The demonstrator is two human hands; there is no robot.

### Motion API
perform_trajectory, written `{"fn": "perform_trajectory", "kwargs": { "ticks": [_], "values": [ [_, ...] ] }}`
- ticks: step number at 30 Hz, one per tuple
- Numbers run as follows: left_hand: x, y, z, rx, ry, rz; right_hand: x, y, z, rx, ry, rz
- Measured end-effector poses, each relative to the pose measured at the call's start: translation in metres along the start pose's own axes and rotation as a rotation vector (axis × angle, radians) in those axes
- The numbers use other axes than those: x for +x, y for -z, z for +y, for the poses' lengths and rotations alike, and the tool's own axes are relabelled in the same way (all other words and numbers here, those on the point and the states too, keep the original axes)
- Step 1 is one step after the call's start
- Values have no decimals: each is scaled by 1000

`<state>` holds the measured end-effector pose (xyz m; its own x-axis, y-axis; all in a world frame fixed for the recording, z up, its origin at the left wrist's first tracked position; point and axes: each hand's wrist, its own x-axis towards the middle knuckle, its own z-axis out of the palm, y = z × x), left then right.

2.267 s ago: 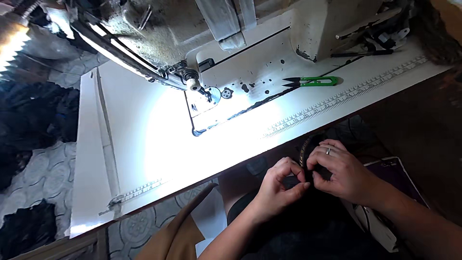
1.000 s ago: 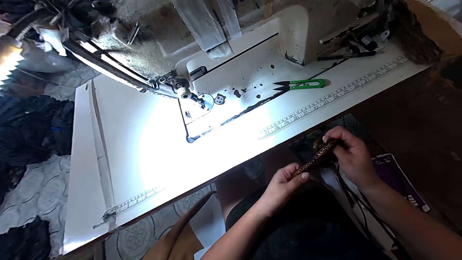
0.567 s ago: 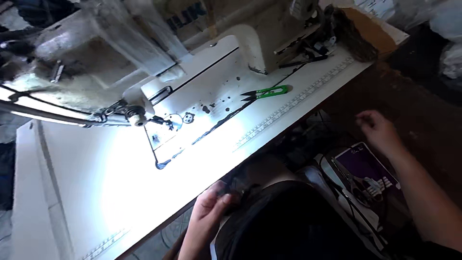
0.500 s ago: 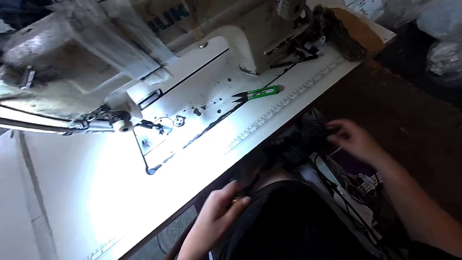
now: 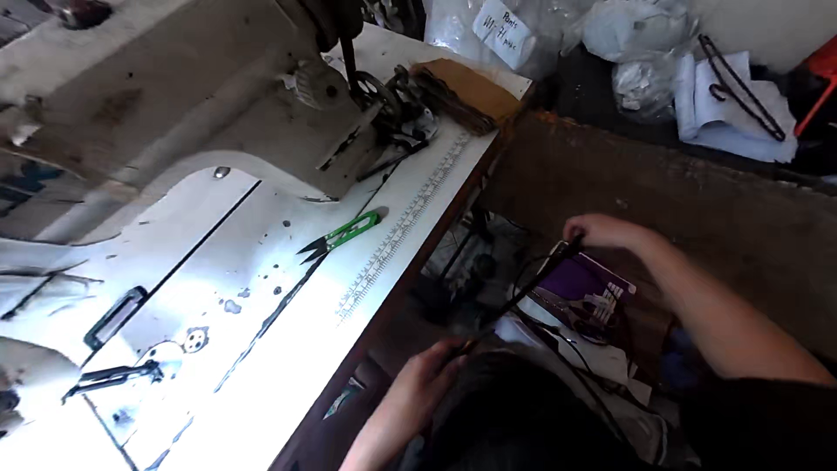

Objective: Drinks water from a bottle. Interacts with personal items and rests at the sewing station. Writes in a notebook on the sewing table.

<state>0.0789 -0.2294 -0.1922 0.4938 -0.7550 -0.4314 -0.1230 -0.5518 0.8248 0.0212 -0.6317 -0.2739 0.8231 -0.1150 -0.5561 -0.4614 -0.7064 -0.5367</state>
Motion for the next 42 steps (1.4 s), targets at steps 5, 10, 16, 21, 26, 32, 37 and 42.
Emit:
{"fn": "perform_trajectory", "kwargs": {
  "ticks": [5, 10, 16, 21, 26, 32, 37, 42],
  "values": [
    [87, -54, 74, 112, -104, -213, -23, 103, 50, -223, -282, 473],
    [130, -96, 105, 158, -228, -427, -32, 164, 100, -244, -327, 809],
    [116, -88, 51, 161, -206, -483, -19, 60, 127, -136, -335, 658],
    [100, -66, 1, 13, -151, -182, -5, -84, 92, 108, -305, 359],
    [76, -56, -42, -84, 23, -88, -4, -118, 80, 225, -430, 306],
    [61, -57, -67, -84, 202, -204, 5, -100, 81, 209, -480, 227],
    [51, -58, -73, -85, 189, -179, -1, -100, 78, 103, -578, 142],
    [49, -62, -83, -111, 157, -162, 0, -103, 94, 77, -630, 54]
  ]
}}
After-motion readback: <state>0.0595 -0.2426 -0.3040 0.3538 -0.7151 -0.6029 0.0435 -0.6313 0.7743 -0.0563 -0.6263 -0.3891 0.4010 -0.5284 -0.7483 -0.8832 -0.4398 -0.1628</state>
